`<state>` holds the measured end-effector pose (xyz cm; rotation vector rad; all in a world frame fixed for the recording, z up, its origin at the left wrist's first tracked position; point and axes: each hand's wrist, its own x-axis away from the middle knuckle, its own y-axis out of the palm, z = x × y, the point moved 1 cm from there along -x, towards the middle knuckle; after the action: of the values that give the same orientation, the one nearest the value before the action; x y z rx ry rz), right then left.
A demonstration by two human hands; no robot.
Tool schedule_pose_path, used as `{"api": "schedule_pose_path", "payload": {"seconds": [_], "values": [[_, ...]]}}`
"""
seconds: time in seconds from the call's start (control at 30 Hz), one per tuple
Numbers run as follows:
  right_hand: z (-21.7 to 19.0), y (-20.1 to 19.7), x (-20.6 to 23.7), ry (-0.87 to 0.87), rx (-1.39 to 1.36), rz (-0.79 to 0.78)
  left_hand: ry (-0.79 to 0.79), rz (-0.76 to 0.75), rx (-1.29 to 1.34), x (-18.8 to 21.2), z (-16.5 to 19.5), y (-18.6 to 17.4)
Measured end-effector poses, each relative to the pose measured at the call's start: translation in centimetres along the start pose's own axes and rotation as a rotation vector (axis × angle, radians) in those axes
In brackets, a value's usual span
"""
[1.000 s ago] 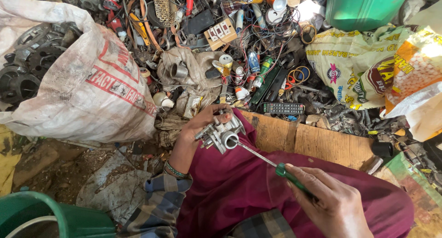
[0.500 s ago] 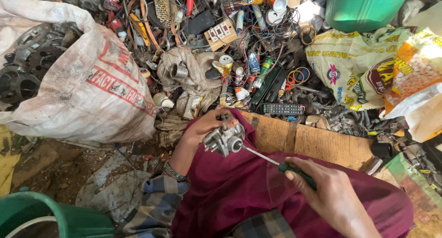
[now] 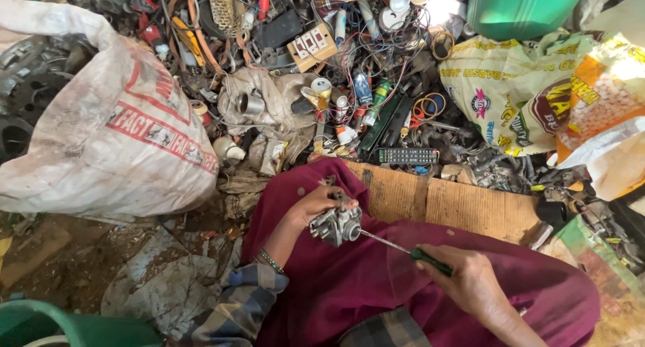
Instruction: The person sits on the floor of a cluttered scrap workshop and uses a screwdriver to unscrew and adjust screws on a metal carburetor-like component held on their lap, repositioning the part and the screwdriver repeatedly while working on different points of the component.
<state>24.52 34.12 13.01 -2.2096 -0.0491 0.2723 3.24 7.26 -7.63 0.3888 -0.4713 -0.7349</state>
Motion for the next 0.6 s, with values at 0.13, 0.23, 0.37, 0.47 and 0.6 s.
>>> {"api": "schedule_pose_path", "payload": {"seconds": [0.13, 0.23, 0.37, 0.47, 0.6], "values": [[-0.6, 0.3, -0.8, -0.018, 0.124, -0.023, -0.015, 0.007, -0.104, 0.1, -0.7, -1.1], [-1.7, 0.2, -1.5, -0.216, 0.243, 0.052, -0.006, -0.002, -0.122, 0.2, -0.5, -1.5], [-3.0, -0.2, -1.2, -0.422, 0.467, 0.073, -0.01, 0.035, -0.178, 0.1, -0.3, -1.5], [-3.5, 0.4, -0.8, -0.408, 0.454, 0.117, -0.01, 0.043, -0.149, 0.2, -0.4, -1.4], [-3.1, 1.5, -1.0, -0.123, 0.445, 0.085, -0.003, 0.062, -0.075, 0.3, -0.5, -1.4]]}}
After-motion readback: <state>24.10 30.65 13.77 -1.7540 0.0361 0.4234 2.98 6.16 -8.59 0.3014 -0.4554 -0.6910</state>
